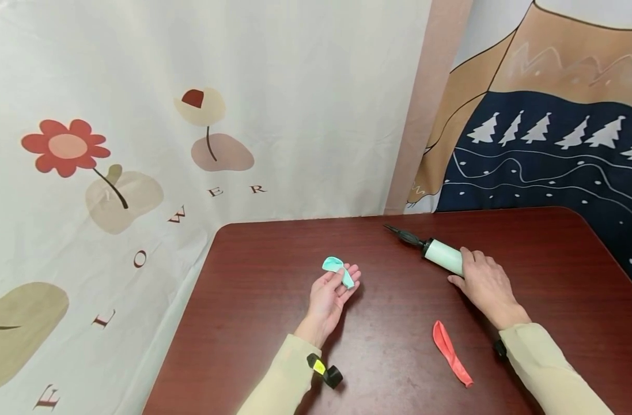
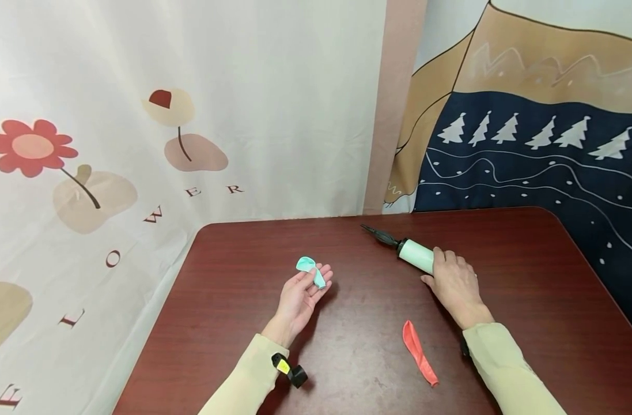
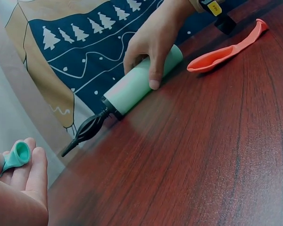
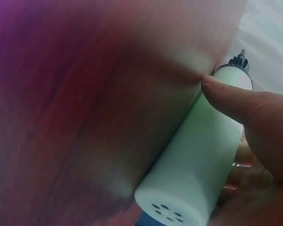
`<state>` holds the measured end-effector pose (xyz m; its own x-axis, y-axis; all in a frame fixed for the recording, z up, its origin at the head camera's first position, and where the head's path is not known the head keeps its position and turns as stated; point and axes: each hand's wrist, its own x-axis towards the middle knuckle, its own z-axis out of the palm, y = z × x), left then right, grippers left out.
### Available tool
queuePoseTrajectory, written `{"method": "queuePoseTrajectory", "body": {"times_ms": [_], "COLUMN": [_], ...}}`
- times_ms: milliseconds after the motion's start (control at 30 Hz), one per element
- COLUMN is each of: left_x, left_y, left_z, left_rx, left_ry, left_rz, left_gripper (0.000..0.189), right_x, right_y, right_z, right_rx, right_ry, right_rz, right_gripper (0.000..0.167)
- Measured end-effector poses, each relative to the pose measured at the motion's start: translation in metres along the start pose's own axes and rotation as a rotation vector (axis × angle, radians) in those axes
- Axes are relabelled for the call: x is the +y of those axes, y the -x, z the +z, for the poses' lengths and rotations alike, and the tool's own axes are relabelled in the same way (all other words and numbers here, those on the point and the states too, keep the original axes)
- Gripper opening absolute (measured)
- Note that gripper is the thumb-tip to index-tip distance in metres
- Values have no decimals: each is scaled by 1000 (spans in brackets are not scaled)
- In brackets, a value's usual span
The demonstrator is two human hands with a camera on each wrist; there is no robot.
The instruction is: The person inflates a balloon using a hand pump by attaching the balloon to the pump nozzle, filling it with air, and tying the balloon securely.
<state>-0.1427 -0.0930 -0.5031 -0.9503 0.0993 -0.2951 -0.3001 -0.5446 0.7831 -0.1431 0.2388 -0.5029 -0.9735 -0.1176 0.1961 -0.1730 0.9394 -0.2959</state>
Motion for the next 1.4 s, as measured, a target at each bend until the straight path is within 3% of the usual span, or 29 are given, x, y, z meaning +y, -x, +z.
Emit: {"method": "queuePoseTrajectory", "body": {"times_ms": [267, 400, 600, 800, 967, 1400], "left_x": [1, 5, 18, 25, 27, 32], "left_y": [0, -1, -5, -9, -11, -14], "left_z": [0, 0, -1, 3, 7, 15], "left_rx": [-1, 5, 25, 28, 37, 74], "left_ry": [1, 9, 67, 126, 171, 228], "left_rz": [-9, -5, -7, -18, -20, -9], "left_gripper": [41, 41, 41, 46, 44, 36], "right_x": [-1, -8, -24, -39, -50, -66], "right_y": [5, 12, 26, 45, 61, 85], "right_z": [-5, -10, -23, -30, -30, -28], "right_rx": [-114, -127, -162, -216, -227, -235], "right_ry": [-93, -156, -240, -320, -333, -306], "right_rz": [87, 118, 109, 118, 103, 34], "right_gripper": [62, 61, 62, 74, 77, 65]}}
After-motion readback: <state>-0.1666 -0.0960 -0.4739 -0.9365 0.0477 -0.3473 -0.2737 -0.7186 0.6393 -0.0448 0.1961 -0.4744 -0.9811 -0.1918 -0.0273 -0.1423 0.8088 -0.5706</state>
